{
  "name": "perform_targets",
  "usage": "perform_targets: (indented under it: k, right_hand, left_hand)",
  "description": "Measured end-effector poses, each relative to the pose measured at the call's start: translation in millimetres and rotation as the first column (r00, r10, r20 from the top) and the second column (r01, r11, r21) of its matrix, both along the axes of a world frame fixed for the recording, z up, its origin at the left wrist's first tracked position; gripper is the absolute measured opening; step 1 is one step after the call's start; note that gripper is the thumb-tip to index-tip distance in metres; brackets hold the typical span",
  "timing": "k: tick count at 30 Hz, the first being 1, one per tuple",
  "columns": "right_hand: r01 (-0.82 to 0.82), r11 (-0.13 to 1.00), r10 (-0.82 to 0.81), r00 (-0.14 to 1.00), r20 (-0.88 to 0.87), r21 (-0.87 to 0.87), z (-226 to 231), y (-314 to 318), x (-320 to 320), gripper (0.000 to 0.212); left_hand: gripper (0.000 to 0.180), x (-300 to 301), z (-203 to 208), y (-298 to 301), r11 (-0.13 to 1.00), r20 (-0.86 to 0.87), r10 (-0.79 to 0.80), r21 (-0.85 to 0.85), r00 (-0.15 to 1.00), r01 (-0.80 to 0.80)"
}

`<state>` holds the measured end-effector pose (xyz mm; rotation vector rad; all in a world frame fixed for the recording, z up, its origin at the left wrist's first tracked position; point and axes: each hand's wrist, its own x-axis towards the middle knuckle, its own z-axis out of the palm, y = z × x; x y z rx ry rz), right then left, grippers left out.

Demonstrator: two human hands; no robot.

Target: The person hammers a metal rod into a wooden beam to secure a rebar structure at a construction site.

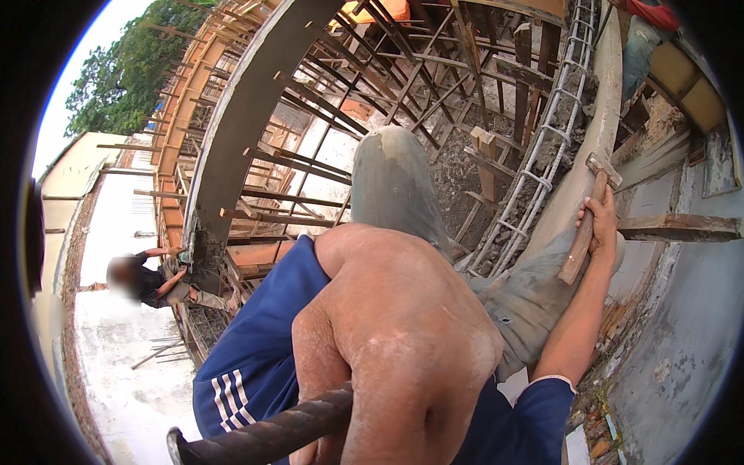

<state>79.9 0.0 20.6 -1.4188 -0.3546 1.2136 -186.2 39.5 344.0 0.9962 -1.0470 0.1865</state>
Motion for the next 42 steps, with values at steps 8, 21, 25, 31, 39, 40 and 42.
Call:
perform_targets:
  k: [8, 21, 25, 31, 39, 40, 42]
  right_hand:
    - [0.114, 0.987, -0.095, 0.982, -0.161, 0.111, 7.4, 3.5, -35.7, 0.059]
    - [0.135, 0.991, -0.131, 0.965, -0.226, 0.001, -49.4, 45.8, -89.4, 0.026]
    - [0.129, 0.988, -0.144, 0.966, -0.216, -0.085, -59.2, 64.5, -127.7, 0.014]
    - [0.071, 0.980, -0.106, 0.977, -0.184, -0.188, -71.3, 105.3, -174.5, 0.011]
    - [0.125, 0.960, -0.125, 0.992, 0.016, -0.250, -98.8, 142.1, -220.8, 0.012]
    - [0.105, 0.962, -0.083, 0.992, 0.098, -0.253, -92.0, 145.7, -237.2, 0.012]
    - [0.091, 0.964, -0.034, 0.973, 0.226, -0.248, -81.5, 147.3, -264.4, 0.017]
  left_hand:
    - [0.034, -44.5, -4.7, 13.4, 0.990, -0.090, 0.137, -0.004, 0.987, -0.138]
    - [0.045, -126.6, -106.6, 216.9, -0.083, -0.674, 0.730, -0.251, 0.112, -0.964]
    - [0.047, -180.4, -131.7, 296.4, -0.341, -0.868, 0.487, -0.289, 0.095, -0.894]
    - [0.054, -228.4, -251.1, 389.9, -0.552, -0.874, 0.486, -0.284, -0.026, -0.784]
    - [0.051, -221.4, -377.3, 448.6, -0.603, -0.937, 0.314, -0.321, 0.153, -0.731]
    - [0.049, -226.1, -384.8, 455.7, -0.599, -0.933, 0.319, -0.335, 0.167, -0.727]
    - [0.046, -236.9, -391.5, 463.4, -0.584, -0.924, 0.331, -0.361, 0.192, -0.727]
